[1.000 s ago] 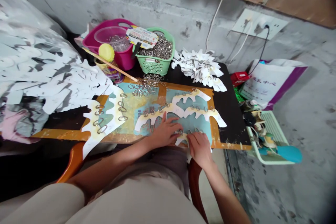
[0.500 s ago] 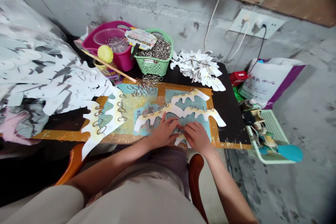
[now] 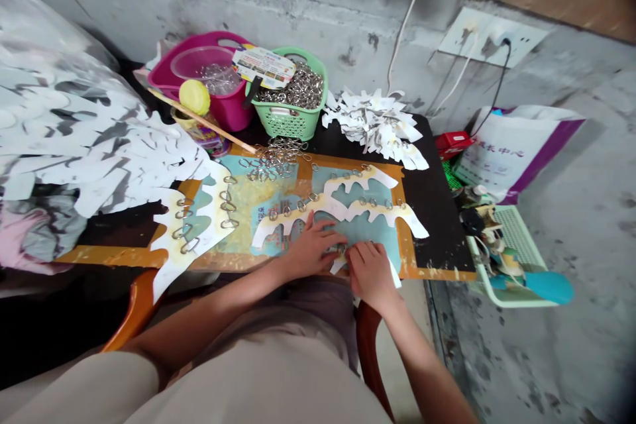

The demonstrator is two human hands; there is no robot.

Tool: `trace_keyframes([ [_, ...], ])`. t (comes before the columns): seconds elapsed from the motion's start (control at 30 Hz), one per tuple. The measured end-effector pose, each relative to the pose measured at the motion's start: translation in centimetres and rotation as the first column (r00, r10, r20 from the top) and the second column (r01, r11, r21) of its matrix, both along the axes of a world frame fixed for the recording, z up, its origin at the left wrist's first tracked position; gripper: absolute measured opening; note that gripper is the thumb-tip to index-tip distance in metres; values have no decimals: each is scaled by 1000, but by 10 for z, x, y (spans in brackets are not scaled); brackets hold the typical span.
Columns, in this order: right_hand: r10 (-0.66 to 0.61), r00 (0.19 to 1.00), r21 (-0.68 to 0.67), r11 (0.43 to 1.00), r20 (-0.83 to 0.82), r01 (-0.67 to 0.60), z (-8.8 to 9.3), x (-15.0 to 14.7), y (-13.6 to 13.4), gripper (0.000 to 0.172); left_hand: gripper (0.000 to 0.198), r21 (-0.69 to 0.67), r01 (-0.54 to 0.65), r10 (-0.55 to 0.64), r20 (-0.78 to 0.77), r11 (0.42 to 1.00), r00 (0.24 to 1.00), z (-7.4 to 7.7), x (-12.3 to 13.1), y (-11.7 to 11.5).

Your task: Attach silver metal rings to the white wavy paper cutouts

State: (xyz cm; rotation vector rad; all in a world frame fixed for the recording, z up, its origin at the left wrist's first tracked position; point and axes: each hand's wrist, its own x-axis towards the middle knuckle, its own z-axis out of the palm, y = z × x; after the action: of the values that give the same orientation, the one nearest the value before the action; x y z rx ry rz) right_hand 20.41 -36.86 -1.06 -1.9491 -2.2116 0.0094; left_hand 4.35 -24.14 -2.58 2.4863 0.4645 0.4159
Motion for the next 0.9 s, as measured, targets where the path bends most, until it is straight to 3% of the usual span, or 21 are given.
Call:
trace_keyframes([
  [0.13, -138, 982, 35, 989, -129, 143, -8, -13, -16, 18, 26, 79, 56, -57, 6, 995, 998, 0, -1, -1],
  [0.27, -133, 949, 39, 988, -287, 150, -7, -8, -19, 14, 23, 195, 49, -57, 34, 980, 998, -1, -2, -3],
  [0.33, -135, 936, 57, 985, -326, 162, -4, -3, -18, 21, 20, 235, 46, -58, 43, 971, 997, -2, -2, -4],
  [0.5, -36, 972, 40, 998, -234, 46, -5, 7, -7, 30, 17, 273, 48, -72, 79, 961, 994, 0, -3, -6],
  [0.67, 68, 989, 40, 997, -128, -63, -9, 16, -3, 17, 24, 237, 112, -140, 103, 965, 985, -1, -3, -7],
  [0.9, -2, 993, 157, 987, -115, 20, -13, 9, -20, 21, 16, 305, 76, -99, 63, 949, 993, -2, -2, -9],
])
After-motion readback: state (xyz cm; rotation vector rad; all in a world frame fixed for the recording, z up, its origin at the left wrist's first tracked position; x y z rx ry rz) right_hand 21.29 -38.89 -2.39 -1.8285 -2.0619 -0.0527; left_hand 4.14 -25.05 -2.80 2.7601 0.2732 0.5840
